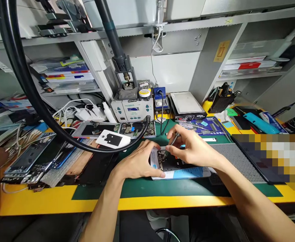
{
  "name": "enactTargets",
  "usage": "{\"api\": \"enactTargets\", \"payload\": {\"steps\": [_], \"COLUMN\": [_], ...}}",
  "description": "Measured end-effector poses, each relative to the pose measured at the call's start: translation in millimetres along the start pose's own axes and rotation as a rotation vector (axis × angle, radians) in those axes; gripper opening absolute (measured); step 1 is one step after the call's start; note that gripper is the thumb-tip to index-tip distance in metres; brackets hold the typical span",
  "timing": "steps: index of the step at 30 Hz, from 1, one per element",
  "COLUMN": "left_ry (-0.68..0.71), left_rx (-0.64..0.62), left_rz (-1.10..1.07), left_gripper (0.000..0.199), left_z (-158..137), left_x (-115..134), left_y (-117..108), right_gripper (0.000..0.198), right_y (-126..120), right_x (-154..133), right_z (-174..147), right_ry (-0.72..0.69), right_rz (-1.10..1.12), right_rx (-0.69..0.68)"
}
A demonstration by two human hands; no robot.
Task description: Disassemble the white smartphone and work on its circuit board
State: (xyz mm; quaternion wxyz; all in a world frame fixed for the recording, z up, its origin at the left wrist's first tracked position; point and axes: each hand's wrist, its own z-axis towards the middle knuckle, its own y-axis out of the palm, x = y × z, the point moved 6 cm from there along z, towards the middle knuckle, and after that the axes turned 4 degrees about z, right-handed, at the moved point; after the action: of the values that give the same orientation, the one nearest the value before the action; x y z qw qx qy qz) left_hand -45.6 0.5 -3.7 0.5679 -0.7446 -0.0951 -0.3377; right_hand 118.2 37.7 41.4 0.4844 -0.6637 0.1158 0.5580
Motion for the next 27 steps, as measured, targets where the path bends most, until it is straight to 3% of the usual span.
{"api": "enactTargets", "payload": {"steps": [8,13,17,20,23,27], "left_ry": [0.038,0.031,0.067,0.103,0.138,0.149], "left_rx": [0.002,0.02,0.0,0.01,0.03,0.016], "left_rz": [-0.013,-0.02,-0.059,-0.064,-0.055,-0.047], "left_gripper": [0.073,0.071,0.06,0.059,0.056,0.061], "left_z": [0,1,1,2,1,0], "left_x": [-3,-4,-2,-3,-2,-2], "left_y": [1,1,2,3,3,3], "right_gripper": [0.018,0.018,0.019,0.013,0.011,0.012], "right_y": [2,7,16,28,35,35], "right_x": [-5,-23,-38,-49,-58,-61], "right_z": [-1,-4,-10,-15,-18,-13], "right_ry": [-0.007,-0.091,-0.149,-0.223,-0.266,-0.218], "right_rz": [-0.036,-0.25,-0.558,-0.738,-0.818,-0.787], "right_rx": [-0.001,0.03,0.076,0.027,-0.028,-0.048]}}
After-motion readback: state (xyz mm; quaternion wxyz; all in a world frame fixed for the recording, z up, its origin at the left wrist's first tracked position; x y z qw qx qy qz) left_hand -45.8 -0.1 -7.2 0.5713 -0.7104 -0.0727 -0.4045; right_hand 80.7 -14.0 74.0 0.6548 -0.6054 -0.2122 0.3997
